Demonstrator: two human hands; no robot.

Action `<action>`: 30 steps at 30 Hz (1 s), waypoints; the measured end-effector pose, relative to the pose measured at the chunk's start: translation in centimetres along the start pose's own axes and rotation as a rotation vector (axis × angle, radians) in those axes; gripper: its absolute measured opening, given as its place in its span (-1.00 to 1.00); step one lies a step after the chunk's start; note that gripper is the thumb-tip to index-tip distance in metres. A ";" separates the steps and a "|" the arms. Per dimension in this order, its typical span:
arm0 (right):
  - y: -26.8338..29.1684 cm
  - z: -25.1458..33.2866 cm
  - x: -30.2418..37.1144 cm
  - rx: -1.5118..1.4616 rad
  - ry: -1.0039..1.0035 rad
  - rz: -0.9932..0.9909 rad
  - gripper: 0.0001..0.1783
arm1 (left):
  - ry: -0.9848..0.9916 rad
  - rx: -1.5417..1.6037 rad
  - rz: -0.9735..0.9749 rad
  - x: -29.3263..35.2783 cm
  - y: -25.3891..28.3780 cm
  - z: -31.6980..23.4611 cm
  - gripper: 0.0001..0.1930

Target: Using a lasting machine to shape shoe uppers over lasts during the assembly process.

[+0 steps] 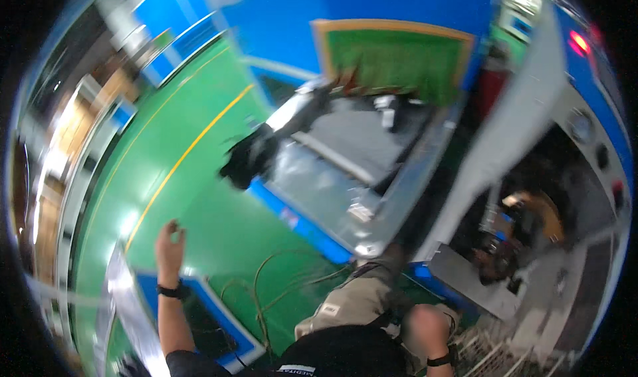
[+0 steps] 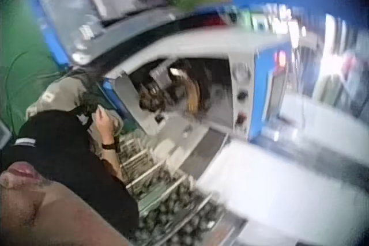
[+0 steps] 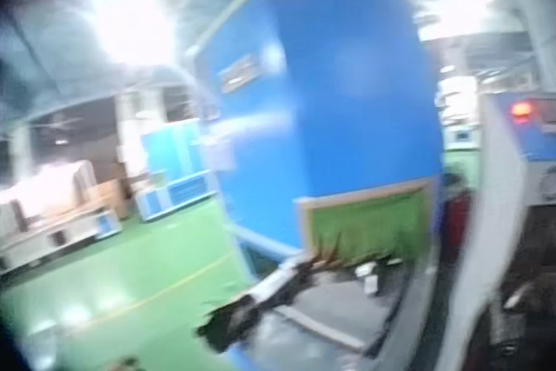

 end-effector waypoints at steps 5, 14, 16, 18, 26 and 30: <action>3.2 -3.8 3.6 0.030 -0.182 -0.058 -0.72 | -0.164 0.822 0.634 -10.6 -26.3 -31.8 -0.21; 2.9 -6.3 8.8 -0.054 -0.605 -0.050 -0.44 | 0.011 0.574 0.562 -13.2 -44.3 -50.2 -0.11; 2.3 -5.7 7.4 -0.100 -0.616 0.008 -0.40 | 0.120 1.046 0.690 -13.4 -42.3 -47.6 -0.32; 3.8 -1.3 3.7 -0.210 -0.610 0.012 -0.46 | 0.286 1.525 0.842 -9.7 -37.8 -45.1 -0.44; 7.1 12.5 -7.5 -1.087 0.393 -0.344 0.37 | 0.073 1.863 1.179 12.5 -11.3 -40.8 0.18; 8.8 13.5 -3.8 -1.015 0.341 -0.391 0.34 | 0.288 1.597 1.481 19.5 -11.6 -42.1 -0.06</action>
Point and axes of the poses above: each hand's wrist, its own x-axis away from the middle knuckle, its own y-axis out of the back of the hand, z = x × y, the point moved 4 cm from there along -x, towards the middle knuckle, and after that the axes turned 4 degrees about -z, right-handed, at the moved point
